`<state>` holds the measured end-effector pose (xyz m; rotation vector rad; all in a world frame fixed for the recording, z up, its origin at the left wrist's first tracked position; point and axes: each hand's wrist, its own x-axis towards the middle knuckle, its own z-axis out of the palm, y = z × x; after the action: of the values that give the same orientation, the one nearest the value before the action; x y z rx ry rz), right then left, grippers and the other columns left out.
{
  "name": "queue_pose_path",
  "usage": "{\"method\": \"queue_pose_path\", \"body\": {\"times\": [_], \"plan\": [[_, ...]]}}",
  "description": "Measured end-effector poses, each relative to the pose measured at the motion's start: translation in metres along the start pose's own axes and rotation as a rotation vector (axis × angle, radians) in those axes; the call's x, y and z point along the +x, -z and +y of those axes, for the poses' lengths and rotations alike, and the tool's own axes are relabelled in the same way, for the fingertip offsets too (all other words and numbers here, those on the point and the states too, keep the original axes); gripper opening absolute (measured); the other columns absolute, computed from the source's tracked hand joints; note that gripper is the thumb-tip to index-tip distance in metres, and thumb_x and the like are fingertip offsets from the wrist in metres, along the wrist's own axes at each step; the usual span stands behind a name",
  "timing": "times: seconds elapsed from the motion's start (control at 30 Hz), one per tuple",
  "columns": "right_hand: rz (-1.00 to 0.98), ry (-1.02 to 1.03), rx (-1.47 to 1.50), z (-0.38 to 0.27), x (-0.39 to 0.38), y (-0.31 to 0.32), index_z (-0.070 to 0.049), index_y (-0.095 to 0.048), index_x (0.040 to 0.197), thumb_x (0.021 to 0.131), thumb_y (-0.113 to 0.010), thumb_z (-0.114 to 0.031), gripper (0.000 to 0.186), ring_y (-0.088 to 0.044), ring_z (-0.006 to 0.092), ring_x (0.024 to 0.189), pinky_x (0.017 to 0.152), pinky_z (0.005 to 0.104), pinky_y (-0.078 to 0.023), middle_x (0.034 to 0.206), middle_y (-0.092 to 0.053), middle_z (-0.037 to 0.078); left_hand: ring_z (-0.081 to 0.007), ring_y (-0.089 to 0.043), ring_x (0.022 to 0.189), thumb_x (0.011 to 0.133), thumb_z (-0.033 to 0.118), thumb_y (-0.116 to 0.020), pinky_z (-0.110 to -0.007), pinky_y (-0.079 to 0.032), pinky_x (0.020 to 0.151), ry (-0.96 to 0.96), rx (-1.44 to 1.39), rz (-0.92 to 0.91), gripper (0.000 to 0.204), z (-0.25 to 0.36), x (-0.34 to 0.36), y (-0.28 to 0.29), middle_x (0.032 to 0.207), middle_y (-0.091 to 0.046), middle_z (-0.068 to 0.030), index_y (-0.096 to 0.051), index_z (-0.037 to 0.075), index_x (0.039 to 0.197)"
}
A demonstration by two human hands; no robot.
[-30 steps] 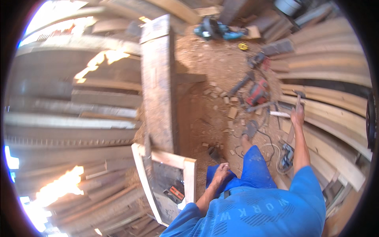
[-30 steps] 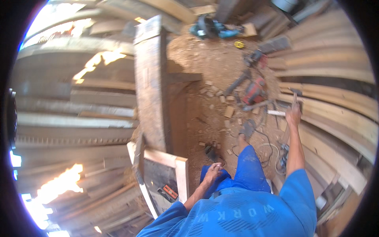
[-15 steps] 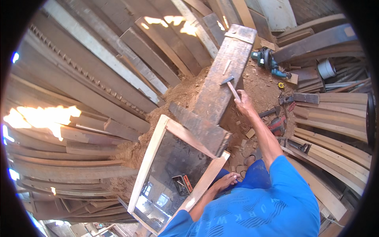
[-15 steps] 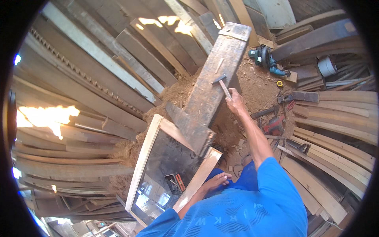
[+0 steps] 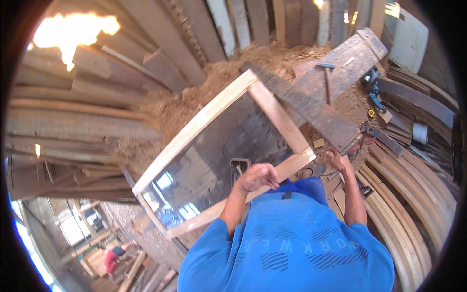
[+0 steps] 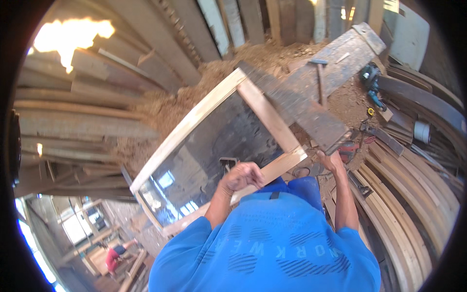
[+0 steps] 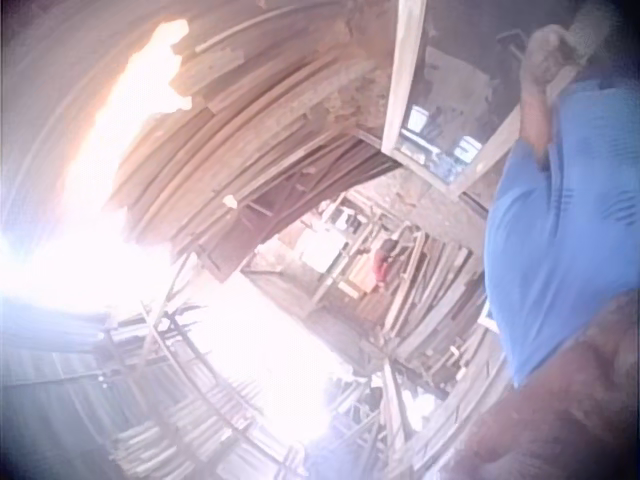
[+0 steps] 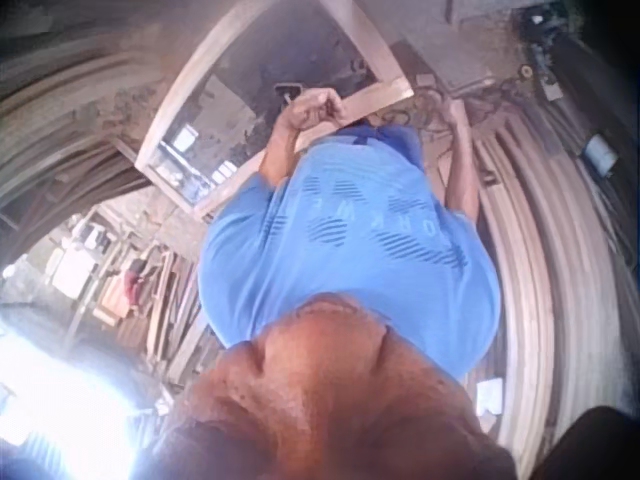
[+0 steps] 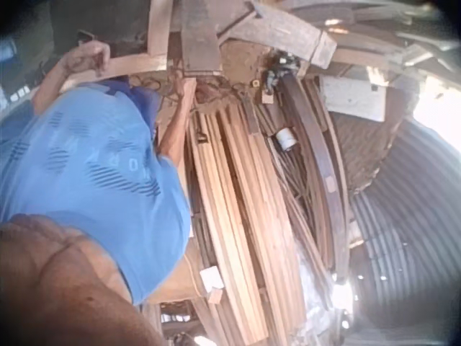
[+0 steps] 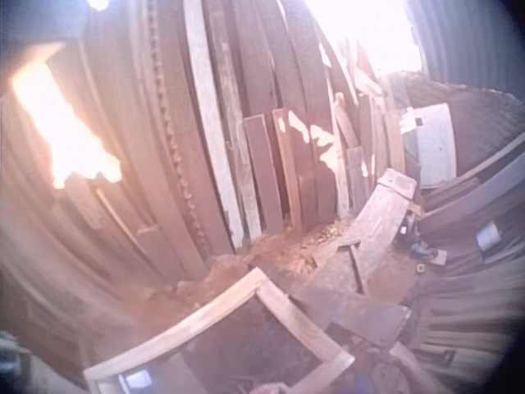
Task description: The person uses a hammer to drive nails into a wooden window frame containing a glass pane, then moves to a storage shelf to pick up a tool, and returns to hammer a small wooden strip onto a workbench.
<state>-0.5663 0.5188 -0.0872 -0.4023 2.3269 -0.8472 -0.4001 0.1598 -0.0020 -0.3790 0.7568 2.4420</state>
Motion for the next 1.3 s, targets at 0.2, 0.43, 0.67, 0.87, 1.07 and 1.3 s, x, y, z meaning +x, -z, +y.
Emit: {"method": "queue_pose_path", "body": {"times": [0.2,0.43,0.67,0.87,1.07,1.3], "plan": [[-0.530,-0.165,0.041,-0.113,-0.009,-0.029,0.003,-0.071,0.097,0.085,-0.061,-0.024,0.031,-0.070,0.0257,0.075,0.072,0.0398,-0.055,0.081,-0.072,0.016,-0.0304,-0.067,0.090,0.093,0.028,-0.064,-0.041,-0.054,0.082,-0.164,1.027,1.098,0.035,0.004,-0.093,0.048,0.096,-0.068,-0.0190,-0.059,0.002,0.115],[-0.595,0.139,0.078,-0.173,0.033,-0.104,0.007,-0.056,0.125,0.091,-0.063,-0.030,0.050,-0.067,0.0210,0.076,0.070,0.0346,-0.054,0.090,-0.068,0.017,-0.0463,-0.060,0.112,0.091,0.023,-0.060,-0.050,-0.047,0.099,0.264,1.322,0.973,0.043,-0.013,-0.086,0.079,0.115,-0.064,-0.0310,-0.055,-0.001,0.127],[-0.630,-0.081,0.525,-0.211,0.015,-0.130,0.002,-0.044,0.140,0.095,-0.061,-0.044,0.067,-0.064,0.0180,0.088,0.071,0.0352,-0.055,0.110,-0.065,0.013,-0.0475,-0.062,0.108,0.092,0.022,-0.057,-0.054,-0.048,0.094,0.165,1.197,0.880,0.033,-0.015,-0.054,0.046,0.109,-0.066,-0.0311,-0.059,-0.002,0.115],[-0.425,0.045,0.478,-0.180,0.022,-0.139,0.003,-0.055,0.121,0.086,-0.053,-0.026,0.046,-0.055,0.0115,0.072,0.060,0.0286,-0.048,0.089,-0.060,0.006,-0.0283,-0.071,0.098,0.089,0.021,-0.068,-0.037,-0.055,0.086,-0.104,0.799,0.821,0.046,-0.025,-0.056,0.053,0.106,-0.070,-0.0232,-0.059,-0.001,0.129],[-0.347,-0.131,0.507,-0.187,0.018,-0.128,0.003,-0.058,0.112,0.086,-0.052,-0.021,0.036,-0.054,0.0123,0.066,0.057,0.0297,-0.047,0.082,-0.059,0.005,-0.0345,-0.068,0.092,0.086,0.015,-0.071,-0.043,-0.055,0.082,-0.246,1.443,1.439,0.030,-0.013,-0.125,0.138,0.104,-0.068,-0.0193,-0.068,0.001,0.111],[-0.208,-0.211,0.477,-0.193,0.016,-0.129,0.003,-0.059,0.111,0.088,-0.052,-0.017,0.032,-0.056,0.0136,0.070,0.059,0.0311,-0.048,0.085,-0.060,0.006,-0.0395,-0.065,0.088,0.085,0.013,-0.064,-0.050,-0.052,0.079,-0.173,1.607,1.375,0.011,-0.023,-0.115,0.177,0.095,-0.065,-0.0192,-0.065,0.004,0.090]]}}
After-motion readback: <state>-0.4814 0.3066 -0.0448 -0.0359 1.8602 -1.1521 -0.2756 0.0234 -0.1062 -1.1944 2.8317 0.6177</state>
